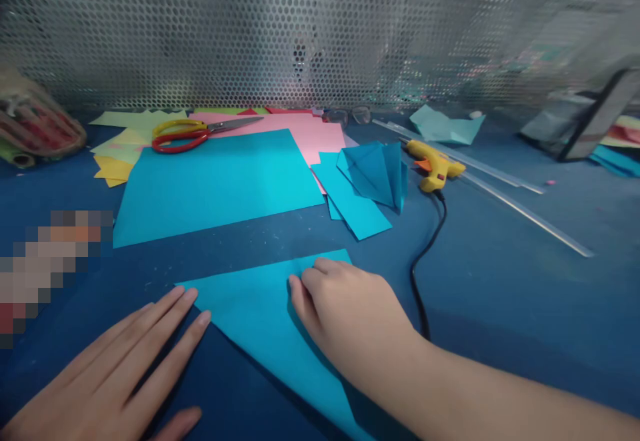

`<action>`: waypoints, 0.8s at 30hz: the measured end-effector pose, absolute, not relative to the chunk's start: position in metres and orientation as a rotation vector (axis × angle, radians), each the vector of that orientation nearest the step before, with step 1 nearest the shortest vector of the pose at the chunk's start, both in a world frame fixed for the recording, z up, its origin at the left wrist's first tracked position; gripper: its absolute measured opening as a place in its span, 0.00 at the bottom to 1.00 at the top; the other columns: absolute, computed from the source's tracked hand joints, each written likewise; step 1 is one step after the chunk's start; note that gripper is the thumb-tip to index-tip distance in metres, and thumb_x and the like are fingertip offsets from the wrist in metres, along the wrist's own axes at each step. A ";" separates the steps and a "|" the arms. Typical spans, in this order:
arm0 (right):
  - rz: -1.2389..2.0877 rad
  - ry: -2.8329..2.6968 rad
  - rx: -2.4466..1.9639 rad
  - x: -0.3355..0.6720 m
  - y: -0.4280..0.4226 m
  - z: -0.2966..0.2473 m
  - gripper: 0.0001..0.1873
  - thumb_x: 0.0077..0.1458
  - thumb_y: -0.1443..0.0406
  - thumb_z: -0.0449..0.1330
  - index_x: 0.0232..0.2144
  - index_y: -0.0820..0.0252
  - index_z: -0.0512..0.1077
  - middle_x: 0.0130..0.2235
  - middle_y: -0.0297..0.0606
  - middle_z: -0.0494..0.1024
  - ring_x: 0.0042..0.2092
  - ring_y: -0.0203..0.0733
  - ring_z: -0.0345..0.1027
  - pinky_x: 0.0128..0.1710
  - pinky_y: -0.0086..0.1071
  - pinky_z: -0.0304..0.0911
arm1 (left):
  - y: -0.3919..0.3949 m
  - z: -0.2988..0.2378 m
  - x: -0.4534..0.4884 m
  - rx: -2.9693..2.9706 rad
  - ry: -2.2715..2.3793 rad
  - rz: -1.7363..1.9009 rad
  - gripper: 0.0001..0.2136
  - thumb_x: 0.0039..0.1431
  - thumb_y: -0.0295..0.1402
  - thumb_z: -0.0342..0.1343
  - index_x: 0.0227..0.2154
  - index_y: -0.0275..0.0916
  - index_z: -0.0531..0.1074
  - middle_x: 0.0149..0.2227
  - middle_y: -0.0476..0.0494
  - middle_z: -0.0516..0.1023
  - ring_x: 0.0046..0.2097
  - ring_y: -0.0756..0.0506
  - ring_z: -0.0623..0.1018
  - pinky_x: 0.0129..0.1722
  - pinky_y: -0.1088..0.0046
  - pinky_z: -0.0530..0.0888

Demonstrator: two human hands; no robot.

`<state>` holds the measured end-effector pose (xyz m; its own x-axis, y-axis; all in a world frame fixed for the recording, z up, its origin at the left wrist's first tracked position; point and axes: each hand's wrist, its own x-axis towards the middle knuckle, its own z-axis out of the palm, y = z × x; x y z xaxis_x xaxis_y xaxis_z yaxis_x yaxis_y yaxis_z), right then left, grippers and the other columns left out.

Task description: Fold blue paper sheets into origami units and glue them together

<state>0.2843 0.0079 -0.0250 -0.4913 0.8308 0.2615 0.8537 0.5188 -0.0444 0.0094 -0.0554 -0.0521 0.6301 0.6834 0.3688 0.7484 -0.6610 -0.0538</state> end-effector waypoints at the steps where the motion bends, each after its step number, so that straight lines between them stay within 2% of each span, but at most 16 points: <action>1: -0.113 -2.515 -1.423 0.285 0.008 -0.025 0.23 0.67 0.65 0.52 0.19 0.56 0.68 0.20 0.32 0.70 0.21 0.39 0.68 0.21 0.33 0.51 | -0.056 -0.052 0.010 -2.646 -1.168 -0.482 0.23 0.75 0.42 0.40 0.64 0.34 0.62 0.62 0.29 0.72 0.73 0.40 0.52 0.69 0.63 0.49; 9: -0.045 -2.521 -1.409 0.285 0.010 -0.024 0.22 0.66 0.66 0.52 0.18 0.57 0.66 0.19 0.31 0.68 0.20 0.36 0.64 0.21 0.31 0.48 | -0.055 -0.055 0.012 -2.664 -1.195 -0.475 0.24 0.75 0.42 0.38 0.64 0.34 0.61 0.62 0.29 0.71 0.74 0.40 0.48 0.70 0.63 0.46; 14: -0.005 -2.511 -1.429 0.285 0.010 -0.025 0.23 0.66 0.65 0.51 0.18 0.58 0.65 0.19 0.32 0.67 0.20 0.35 0.61 0.21 0.30 0.45 | -0.056 -0.056 0.010 -2.655 -1.227 -0.452 0.24 0.74 0.43 0.38 0.65 0.38 0.61 0.64 0.32 0.70 0.71 0.39 0.56 0.69 0.63 0.48; 17: 0.034 -2.517 -1.454 0.285 0.011 -0.024 0.23 0.67 0.65 0.51 0.18 0.58 0.66 0.20 0.32 0.68 0.20 0.34 0.61 0.22 0.31 0.46 | -0.055 -0.053 0.008 -2.635 -1.178 -0.387 0.24 0.74 0.42 0.39 0.65 0.37 0.62 0.64 0.31 0.70 0.68 0.36 0.63 0.67 0.61 0.52; 20: 0.048 -2.514 -1.471 0.284 0.011 -0.024 0.23 0.67 0.64 0.50 0.18 0.58 0.66 0.20 0.32 0.68 0.21 0.35 0.62 0.22 0.31 0.46 | -0.054 -0.049 0.008 -2.602 -1.120 -0.327 0.23 0.74 0.42 0.40 0.64 0.36 0.64 0.63 0.29 0.71 0.67 0.34 0.65 0.63 0.59 0.58; 24: 0.038 -2.510 -1.453 0.285 0.011 -0.025 0.24 0.67 0.64 0.50 0.18 0.58 0.66 0.20 0.33 0.68 0.21 0.35 0.62 0.22 0.31 0.46 | -0.053 -0.043 0.011 -2.598 -1.161 -0.298 0.22 0.74 0.42 0.37 0.60 0.42 0.69 0.62 0.33 0.72 0.66 0.36 0.67 0.57 0.61 0.65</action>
